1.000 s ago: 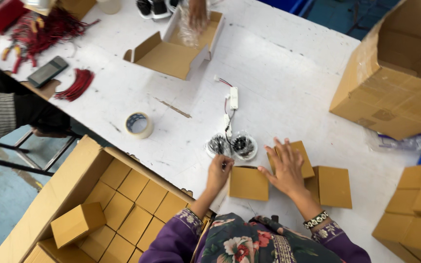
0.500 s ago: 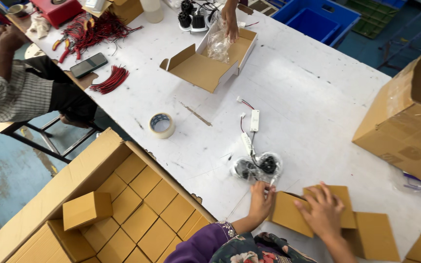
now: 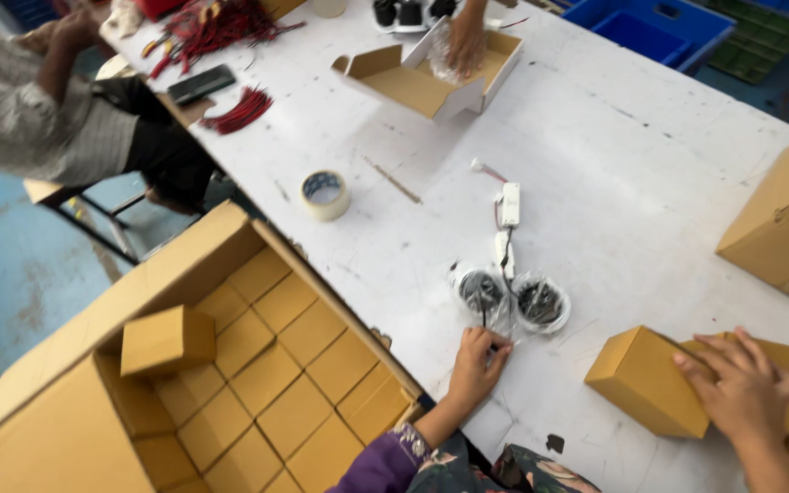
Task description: The person packages light components by placing a LED unit and a driver into small cardboard boxes, closing the boxes, and then stacking or arranging the boxes near a larger shipping container.
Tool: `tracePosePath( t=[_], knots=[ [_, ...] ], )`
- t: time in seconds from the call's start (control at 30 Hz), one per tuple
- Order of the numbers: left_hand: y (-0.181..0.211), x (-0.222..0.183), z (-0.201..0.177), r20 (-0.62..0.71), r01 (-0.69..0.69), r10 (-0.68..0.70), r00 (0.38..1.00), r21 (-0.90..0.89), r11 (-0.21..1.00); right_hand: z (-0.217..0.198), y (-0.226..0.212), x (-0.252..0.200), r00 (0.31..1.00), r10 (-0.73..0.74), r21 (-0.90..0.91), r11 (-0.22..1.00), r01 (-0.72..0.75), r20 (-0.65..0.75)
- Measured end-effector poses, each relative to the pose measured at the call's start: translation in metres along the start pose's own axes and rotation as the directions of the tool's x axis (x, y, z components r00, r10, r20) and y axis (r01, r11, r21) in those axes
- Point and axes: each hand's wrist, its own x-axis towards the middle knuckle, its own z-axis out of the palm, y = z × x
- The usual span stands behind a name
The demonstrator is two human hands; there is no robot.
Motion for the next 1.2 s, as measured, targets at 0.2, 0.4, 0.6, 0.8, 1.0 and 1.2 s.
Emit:
tracePosePath(
  t=[0.2,0.4,0.6,0.8,1.0,1.2],
  knots=[
    [-0.004,-0.005,0.001,-0.041,-0.091,0.093,0.995,0.032,0.995,0.006,0.003,0.008,0.999,0.028,0.077,0.997,-0.025,-0.028],
    [-0.003,-0.012,0.008,-0.085,0.067,-0.063,0.994,0.034,0.997,0.008,0.002,0.01,0.983,-0.043,0.02,0.999,0.047,-0.179],
    [0.037,-0.06,0.013,0.012,0.063,-0.063,0.998,0.012,0.998,-0.041,-0.08,-0.05,0.893,-0.148,0.401,0.854,0.332,-0.425],
    [0.067,-0.107,-0.025,0.446,0.211,-0.138,0.884,-0.118,0.97,-0.099,-0.203,-0.134,0.864,-0.3,0.542,0.682,0.491,-0.405],
    [-0.015,-0.069,-0.186,0.043,0.154,-0.155,0.987,-0.517,0.842,-0.104,-0.241,-0.19,0.955,-0.241,0.767,0.577,0.282,-0.17],
    [-0.059,-0.074,-0.399,-0.654,0.6,-0.236,0.718,0.411,0.687,-0.071,-0.232,-0.205,0.943,-0.096,0.773,0.602,-0.201,0.32]
  ],
)
